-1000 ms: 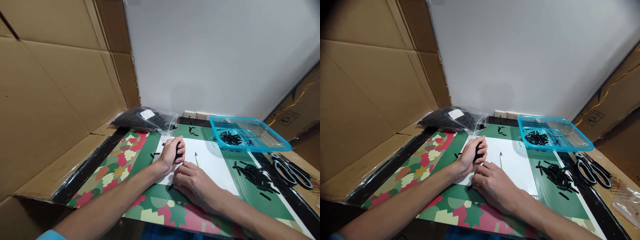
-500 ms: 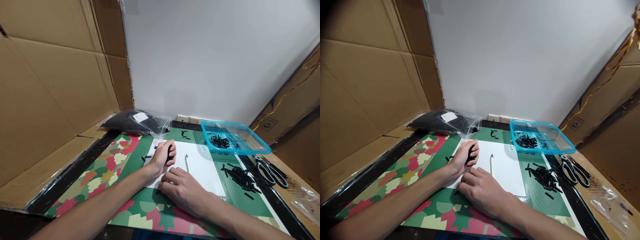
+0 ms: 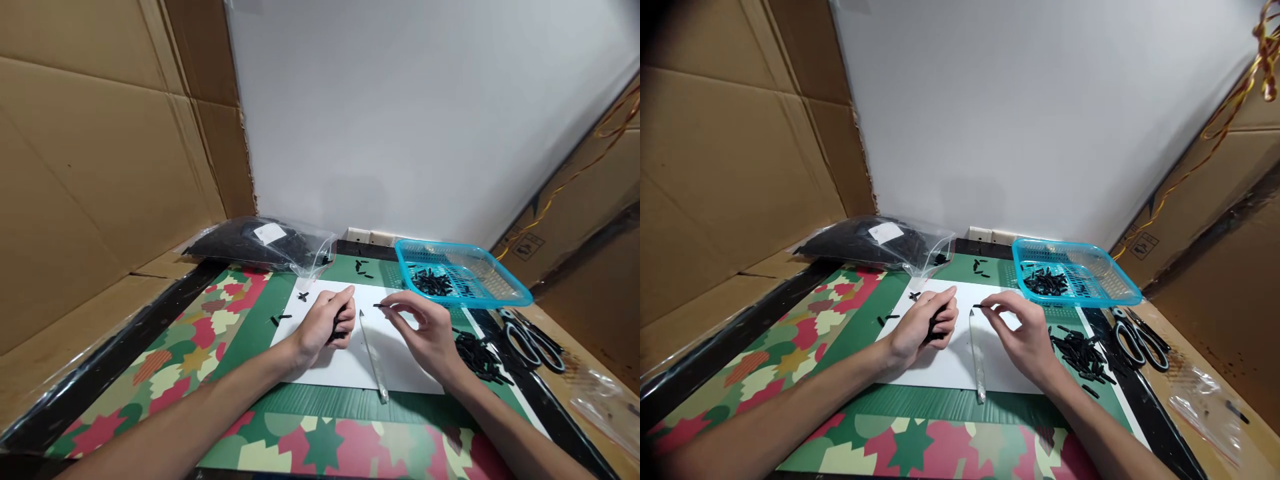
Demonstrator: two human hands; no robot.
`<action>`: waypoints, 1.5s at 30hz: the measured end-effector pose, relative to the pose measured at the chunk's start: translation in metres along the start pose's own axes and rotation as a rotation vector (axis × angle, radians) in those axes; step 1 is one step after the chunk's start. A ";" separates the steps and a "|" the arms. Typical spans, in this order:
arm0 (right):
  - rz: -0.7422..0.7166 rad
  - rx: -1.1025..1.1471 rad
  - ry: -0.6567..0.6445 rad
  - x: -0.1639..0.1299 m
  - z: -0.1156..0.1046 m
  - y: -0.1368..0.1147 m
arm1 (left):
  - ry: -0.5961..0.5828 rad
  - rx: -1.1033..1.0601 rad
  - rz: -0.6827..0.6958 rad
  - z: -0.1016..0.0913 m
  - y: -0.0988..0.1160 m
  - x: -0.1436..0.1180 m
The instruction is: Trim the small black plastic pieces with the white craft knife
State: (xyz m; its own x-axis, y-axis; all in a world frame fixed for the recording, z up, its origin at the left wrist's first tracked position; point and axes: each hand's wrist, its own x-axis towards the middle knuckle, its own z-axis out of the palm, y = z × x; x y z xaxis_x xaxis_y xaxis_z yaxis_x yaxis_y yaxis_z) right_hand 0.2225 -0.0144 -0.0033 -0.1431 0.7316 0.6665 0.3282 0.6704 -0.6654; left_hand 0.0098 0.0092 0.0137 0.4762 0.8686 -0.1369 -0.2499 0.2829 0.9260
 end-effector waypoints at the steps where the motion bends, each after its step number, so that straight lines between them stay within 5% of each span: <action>1: 0.044 0.063 0.000 0.001 -0.001 0.000 | -0.026 0.011 -0.028 0.002 0.001 -0.002; 9: 0.222 0.387 -0.015 0.005 0.003 -0.013 | -0.156 0.014 -0.170 0.007 0.000 -0.007; 21: 0.215 0.370 0.036 0.001 0.008 -0.016 | -0.118 -0.080 -0.141 0.012 0.004 -0.007; 28: -0.005 0.062 0.055 -0.003 0.006 -0.017 | -0.113 -0.129 -0.201 0.015 0.008 -0.009; 40: -0.264 -0.118 0.159 -0.009 0.009 -0.013 | -0.147 -0.092 -0.143 0.010 0.005 -0.011; 45: -0.327 -0.216 0.068 -0.005 0.005 -0.019 | -0.168 -0.066 -0.117 0.008 0.005 -0.011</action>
State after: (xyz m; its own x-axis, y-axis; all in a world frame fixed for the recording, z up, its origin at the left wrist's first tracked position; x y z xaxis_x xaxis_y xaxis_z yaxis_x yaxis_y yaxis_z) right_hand 0.2122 -0.0298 0.0041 -0.2125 0.4692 0.8571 0.4655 0.8198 -0.3334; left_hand 0.0101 -0.0028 0.0223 0.6379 0.7498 -0.1759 -0.2368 0.4083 0.8816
